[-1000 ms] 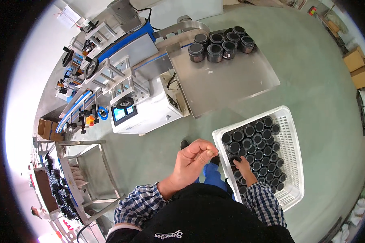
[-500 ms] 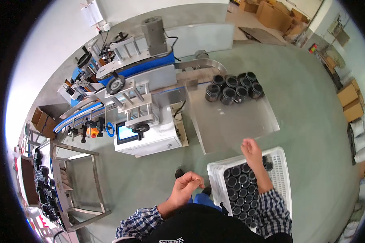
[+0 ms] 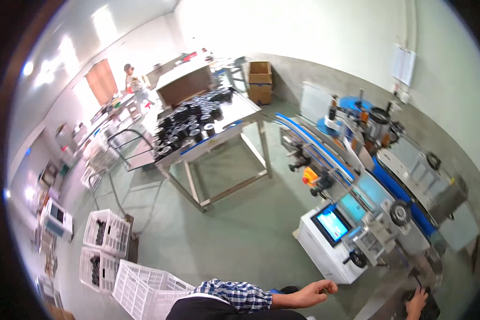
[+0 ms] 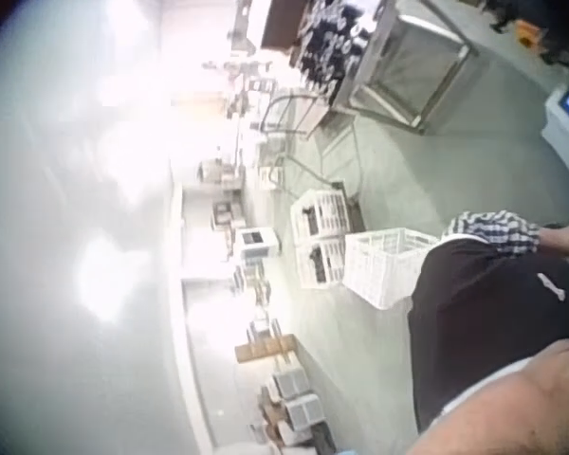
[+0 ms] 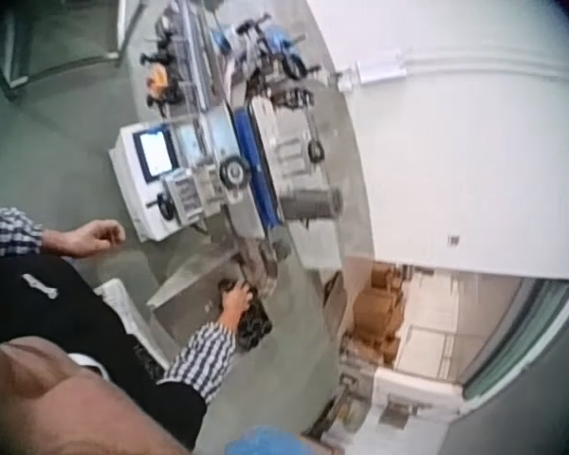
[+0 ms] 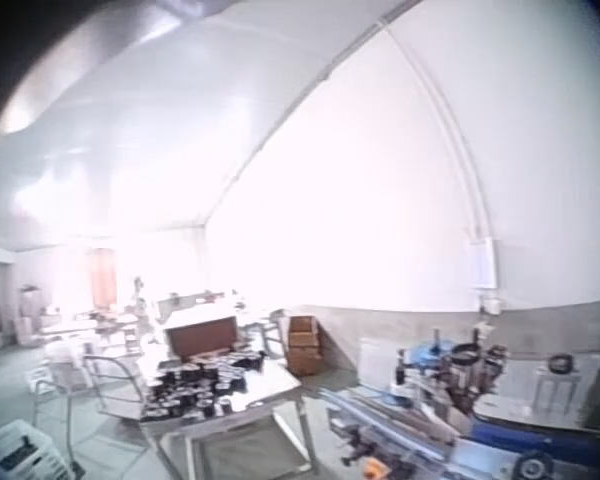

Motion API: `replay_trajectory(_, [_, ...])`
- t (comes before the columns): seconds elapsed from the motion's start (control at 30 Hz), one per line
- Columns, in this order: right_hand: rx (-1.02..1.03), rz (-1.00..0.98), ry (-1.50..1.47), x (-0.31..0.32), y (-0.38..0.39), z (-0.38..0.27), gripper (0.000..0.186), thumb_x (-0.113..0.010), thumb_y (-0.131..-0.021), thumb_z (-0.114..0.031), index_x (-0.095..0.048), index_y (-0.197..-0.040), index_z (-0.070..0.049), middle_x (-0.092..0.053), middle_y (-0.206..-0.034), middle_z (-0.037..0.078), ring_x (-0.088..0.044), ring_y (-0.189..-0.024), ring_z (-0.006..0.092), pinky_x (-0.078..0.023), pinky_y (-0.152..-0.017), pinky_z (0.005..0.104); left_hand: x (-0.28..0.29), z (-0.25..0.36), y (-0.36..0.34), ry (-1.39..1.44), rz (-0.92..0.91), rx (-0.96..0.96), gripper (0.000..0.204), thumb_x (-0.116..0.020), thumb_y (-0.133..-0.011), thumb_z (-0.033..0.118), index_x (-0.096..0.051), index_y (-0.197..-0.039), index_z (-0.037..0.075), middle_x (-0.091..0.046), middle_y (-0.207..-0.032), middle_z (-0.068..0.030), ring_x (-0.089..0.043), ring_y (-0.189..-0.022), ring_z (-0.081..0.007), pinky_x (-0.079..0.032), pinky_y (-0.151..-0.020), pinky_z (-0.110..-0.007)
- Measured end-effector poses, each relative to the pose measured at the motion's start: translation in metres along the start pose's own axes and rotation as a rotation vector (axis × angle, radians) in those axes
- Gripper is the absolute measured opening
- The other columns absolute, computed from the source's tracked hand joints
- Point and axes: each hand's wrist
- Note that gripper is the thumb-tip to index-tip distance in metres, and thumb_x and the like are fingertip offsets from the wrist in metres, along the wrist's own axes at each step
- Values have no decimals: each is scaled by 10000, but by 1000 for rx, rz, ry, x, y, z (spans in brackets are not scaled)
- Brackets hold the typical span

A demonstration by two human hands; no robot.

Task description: Organizing and inspecting black plastic jars on a production line table.

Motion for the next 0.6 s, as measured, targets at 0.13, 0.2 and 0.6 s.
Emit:
replay_trajectory(0.13, [102,-118,153,68,60,-37,761,-644,-861,-343,-203,-1465,-198,-220,-1504,118,-231,-1352,356,-262,-1075,555,15,5,8,32,111,-18,378,-430,-749,-36,-484,-1116,34,-484,-1031,-8,-440,-932,-95,-369,-807,-229])
replay_trajectory(0.2, [122,-134,142,85,84,-44,755,-661,-850,-311,-233,-1457,-172,-229,-1500,118,-237,-1345,370,-287,-1069,531,17,7,2,-10,166,-51,335,-459,-736,-43,-511,-1059,26,-510,-985,-28,-459,-963,-112,-381,-845,-258])
replay_trajectory(0.6, [203,-115,-145,51,106,-46,788,-684,-810,-340,-281,-1426,-58,-233,-1468,228,-306,-1311,393,-326,-1038,469,34,-13,23,-56,250,-53,390,-470,-761,-29,-500,-1144,44,-514,-1084,-21,-461,-979,-123,-383,-841,-251])
Point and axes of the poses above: each hand's wrist, its own y-axis away from the middle knuckle, its own x-axis out of the back of the hand, z = x × y
